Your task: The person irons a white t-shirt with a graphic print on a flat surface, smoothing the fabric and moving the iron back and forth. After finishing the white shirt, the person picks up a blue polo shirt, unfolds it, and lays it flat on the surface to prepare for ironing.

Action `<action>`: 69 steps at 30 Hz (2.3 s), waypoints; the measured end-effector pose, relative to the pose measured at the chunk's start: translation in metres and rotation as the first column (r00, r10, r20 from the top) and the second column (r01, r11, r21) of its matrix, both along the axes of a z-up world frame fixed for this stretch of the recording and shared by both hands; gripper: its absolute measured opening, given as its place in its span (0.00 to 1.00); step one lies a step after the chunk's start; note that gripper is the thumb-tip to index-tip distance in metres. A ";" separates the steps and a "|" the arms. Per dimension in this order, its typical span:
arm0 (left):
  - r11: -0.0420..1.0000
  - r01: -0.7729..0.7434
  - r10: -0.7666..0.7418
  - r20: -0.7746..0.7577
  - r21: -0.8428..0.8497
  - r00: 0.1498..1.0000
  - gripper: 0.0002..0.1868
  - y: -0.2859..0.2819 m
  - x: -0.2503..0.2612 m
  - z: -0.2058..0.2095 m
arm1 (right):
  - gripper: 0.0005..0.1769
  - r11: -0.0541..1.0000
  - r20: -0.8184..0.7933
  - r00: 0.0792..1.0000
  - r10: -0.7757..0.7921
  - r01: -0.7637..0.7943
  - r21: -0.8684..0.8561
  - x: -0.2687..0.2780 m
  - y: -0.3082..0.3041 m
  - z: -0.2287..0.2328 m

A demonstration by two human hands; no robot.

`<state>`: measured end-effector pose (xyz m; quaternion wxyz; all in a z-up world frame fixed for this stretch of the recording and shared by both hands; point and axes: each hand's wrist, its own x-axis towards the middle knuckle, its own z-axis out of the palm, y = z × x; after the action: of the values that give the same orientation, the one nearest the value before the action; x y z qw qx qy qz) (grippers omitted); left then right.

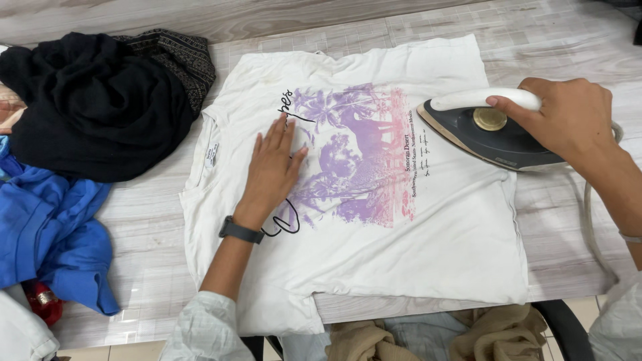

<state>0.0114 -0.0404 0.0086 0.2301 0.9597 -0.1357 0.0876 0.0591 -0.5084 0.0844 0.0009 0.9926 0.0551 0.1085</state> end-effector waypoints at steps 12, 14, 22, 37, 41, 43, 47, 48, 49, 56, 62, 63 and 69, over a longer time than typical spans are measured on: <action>0.993 0.110 -0.112 0.067 0.032 0.991 0.29 -0.062 0.047 -0.025 | 0.27 0.856 -0.258 0.959 -0.120 0.232 0.463 -0.064 0.045 0.049; 0.994 0.108 -0.109 0.062 0.026 0.992 0.29 -0.058 0.046 -0.027 | 0.27 0.868 -0.321 0.941 -0.110 0.248 0.429 -0.071 0.063 0.053; 0.992 0.127 -0.128 0.085 0.022 0.988 0.28 -0.035 0.053 -0.024 | 0.27 0.930 -0.335 0.937 0.101 0.031 0.367 -0.063 0.146 0.039; 0.993 0.094 -0.104 0.135 0.078 0.985 0.27 -0.012 0.061 -0.030 | 0.30 0.826 -0.277 0.778 0.564 -0.537 0.174 -0.045 0.176 0.031; 0.991 0.096 -0.110 0.157 0.092 0.981 0.27 -0.011 0.061 -0.031 | 0.29 0.877 -0.135 0.869 0.477 -0.458 0.148 -0.049 0.183 0.027; 0.992 0.089 -0.103 0.156 0.093 0.982 0.27 -0.011 0.061 -0.030 | 0.30 0.918 -0.178 0.901 0.396 -0.387 0.083 -0.051 0.189 0.028; 0.991 0.092 -0.106 0.152 0.095 0.983 0.27 -0.011 0.062 -0.028 | 0.28 0.836 -0.194 0.814 0.547 -0.521 0.172 -0.066 0.187 0.035; 0.991 0.096 -0.109 0.148 0.091 0.983 0.27 -0.010 0.060 -0.028 | 0.28 0.805 -0.187 0.784 0.592 -0.563 0.188 -0.073 0.185 0.036; 0.991 0.101 -0.113 0.147 0.086 0.983 0.27 -0.010 0.061 -0.028 | 0.28 0.773 -0.180 0.753 0.633 -0.602 0.201 -0.079 0.182 0.037; 0.993 0.093 -0.103 0.136 0.077 0.985 0.27 -0.009 0.057 -0.026 | 0.30 0.754 -0.200 0.729 0.655 -0.612 0.239 -0.103 0.143 0.029; 0.994 0.081 -0.089 0.118 0.067 0.989 0.26 -0.010 0.055 -0.022 | 0.28 0.921 -0.223 0.895 0.388 -0.366 0.132 -0.081 0.116 0.026; 0.994 0.081 -0.089 0.117 0.067 0.989 0.27 -0.010 0.055 -0.021 | 0.28 0.926 -0.234 0.896 0.377 -0.359 0.118 -0.082 0.116 0.027; 0.994 0.080 -0.087 0.108 0.070 0.990 0.26 -0.011 0.055 -0.020 | 0.29 0.775 -0.204 0.750 0.629 -0.584 0.242 -0.105 0.113 0.031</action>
<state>0.0668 -0.0515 -0.0116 0.1939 0.9538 -0.1913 0.1267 -0.0459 -0.3953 0.1154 -0.1230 0.9221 0.3655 -0.0312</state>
